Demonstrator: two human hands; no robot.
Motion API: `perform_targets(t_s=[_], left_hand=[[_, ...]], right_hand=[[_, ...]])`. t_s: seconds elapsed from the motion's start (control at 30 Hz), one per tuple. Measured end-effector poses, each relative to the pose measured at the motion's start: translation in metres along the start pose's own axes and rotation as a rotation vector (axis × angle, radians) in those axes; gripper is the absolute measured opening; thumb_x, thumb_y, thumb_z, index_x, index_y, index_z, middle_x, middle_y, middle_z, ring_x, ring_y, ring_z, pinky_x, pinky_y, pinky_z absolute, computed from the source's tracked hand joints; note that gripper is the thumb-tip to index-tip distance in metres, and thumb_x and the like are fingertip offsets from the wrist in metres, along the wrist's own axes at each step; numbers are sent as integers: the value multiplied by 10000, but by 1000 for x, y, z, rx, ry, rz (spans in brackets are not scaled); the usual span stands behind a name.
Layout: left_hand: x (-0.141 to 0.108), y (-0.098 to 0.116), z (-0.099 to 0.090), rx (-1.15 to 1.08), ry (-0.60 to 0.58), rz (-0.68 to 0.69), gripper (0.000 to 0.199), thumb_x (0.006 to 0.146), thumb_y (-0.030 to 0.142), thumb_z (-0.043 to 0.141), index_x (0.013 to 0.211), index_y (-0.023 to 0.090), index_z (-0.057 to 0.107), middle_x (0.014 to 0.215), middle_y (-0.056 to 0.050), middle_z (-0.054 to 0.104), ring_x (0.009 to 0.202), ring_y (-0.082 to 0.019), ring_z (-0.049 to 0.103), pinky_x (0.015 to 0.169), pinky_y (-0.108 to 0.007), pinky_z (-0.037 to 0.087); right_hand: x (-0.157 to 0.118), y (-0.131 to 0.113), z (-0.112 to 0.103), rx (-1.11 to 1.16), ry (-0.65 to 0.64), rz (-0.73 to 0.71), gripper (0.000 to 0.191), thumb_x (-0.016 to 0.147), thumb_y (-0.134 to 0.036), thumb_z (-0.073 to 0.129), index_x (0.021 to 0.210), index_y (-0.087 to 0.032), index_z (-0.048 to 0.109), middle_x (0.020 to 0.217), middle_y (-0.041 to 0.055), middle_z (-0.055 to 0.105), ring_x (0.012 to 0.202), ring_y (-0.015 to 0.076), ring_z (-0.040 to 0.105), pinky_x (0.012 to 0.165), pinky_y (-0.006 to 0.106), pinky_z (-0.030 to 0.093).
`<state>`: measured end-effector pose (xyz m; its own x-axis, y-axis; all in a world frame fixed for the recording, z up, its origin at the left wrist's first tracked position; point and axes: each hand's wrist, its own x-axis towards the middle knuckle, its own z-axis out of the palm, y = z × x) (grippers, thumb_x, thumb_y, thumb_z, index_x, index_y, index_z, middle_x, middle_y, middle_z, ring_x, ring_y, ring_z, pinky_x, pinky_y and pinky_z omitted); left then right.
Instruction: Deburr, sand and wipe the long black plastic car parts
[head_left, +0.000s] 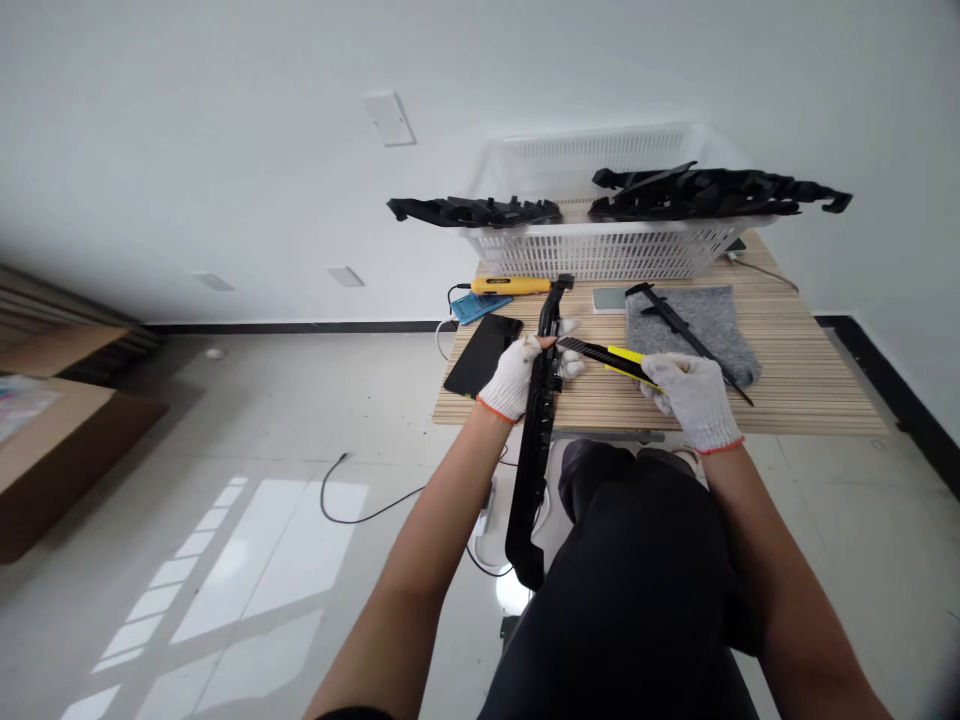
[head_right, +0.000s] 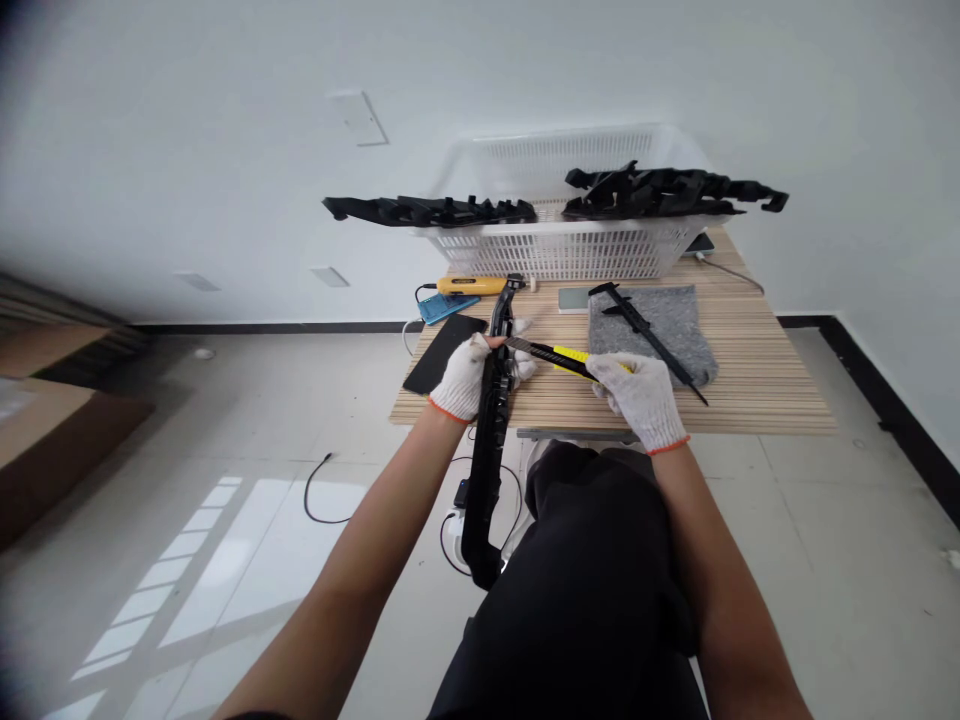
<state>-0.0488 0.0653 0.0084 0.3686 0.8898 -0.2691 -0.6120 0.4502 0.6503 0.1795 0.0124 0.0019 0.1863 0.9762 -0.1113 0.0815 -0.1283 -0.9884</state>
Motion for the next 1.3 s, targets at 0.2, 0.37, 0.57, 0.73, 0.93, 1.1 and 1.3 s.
perform_targets(t_s=[0.2, 0.37, 0.57, 0.73, 0.93, 1.1, 1.3], left_hand=[[3, 1, 11, -144, 41, -50, 401, 1052, 465, 454, 789, 187, 574, 647, -9, 522, 588, -142, 577, 631, -286, 599], [3, -2, 12, -121, -33, -9, 409, 1067, 433, 411, 770, 187, 549, 707, -27, 551, 667, -155, 612, 797, -357, 632], [3, -4, 12, -149, -9, -20, 391, 1072, 375, 395, 779, 174, 559, 736, -42, 568, 751, -174, 651, 824, -365, 631], [1, -2, 14, -166, -4, -19, 400, 1072, 394, 413, 773, 177, 567, 750, -38, 565, 735, -167, 629, 796, -354, 629], [1, -2, 15, -179, 36, -37, 385, 1061, 420, 452, 788, 179, 578, 748, -33, 568, 711, -163, 616, 783, -355, 623], [3, -4, 10, -144, -6, 1, 334, 1044, 414, 501, 822, 179, 587, 761, -32, 591, 721, -163, 638, 756, -331, 626], [8, -5, 5, -145, -47, -3, 361, 1074, 366, 403, 824, 175, 580, 759, -44, 599, 731, -172, 653, 743, -346, 635]], right_hand=[[-1, 1, 2, -184, -61, -28, 515, 672, -602, 819, 869, -127, 809, 546, 17, 608, 412, 74, 390, 366, 218, 268], [-3, -1, 3, -199, -85, -50, 498, 694, -590, 805, 888, -131, 819, 565, 19, 607, 433, 82, 388, 376, 229, 273], [-4, -1, 4, -204, -98, -75, 500, 703, -576, 797, 907, -120, 826, 589, 26, 624, 442, 85, 394, 378, 232, 275], [-3, 0, 4, -177, -70, -48, 523, 705, -609, 786, 897, -123, 818, 565, 14, 603, 431, 81, 384, 378, 229, 273], [-2, 3, 4, -168, -78, -40, 548, 715, -641, 782, 914, -132, 819, 575, 11, 612, 436, 79, 390, 379, 222, 276], [-3, 0, 6, -156, -56, -40, 531, 707, -627, 784, 893, -131, 816, 566, 9, 604, 430, 78, 396, 377, 222, 280], [-4, 2, 6, -147, -60, -22, 543, 707, -639, 786, 889, -128, 806, 570, 18, 620, 423, 79, 397, 371, 219, 285]])
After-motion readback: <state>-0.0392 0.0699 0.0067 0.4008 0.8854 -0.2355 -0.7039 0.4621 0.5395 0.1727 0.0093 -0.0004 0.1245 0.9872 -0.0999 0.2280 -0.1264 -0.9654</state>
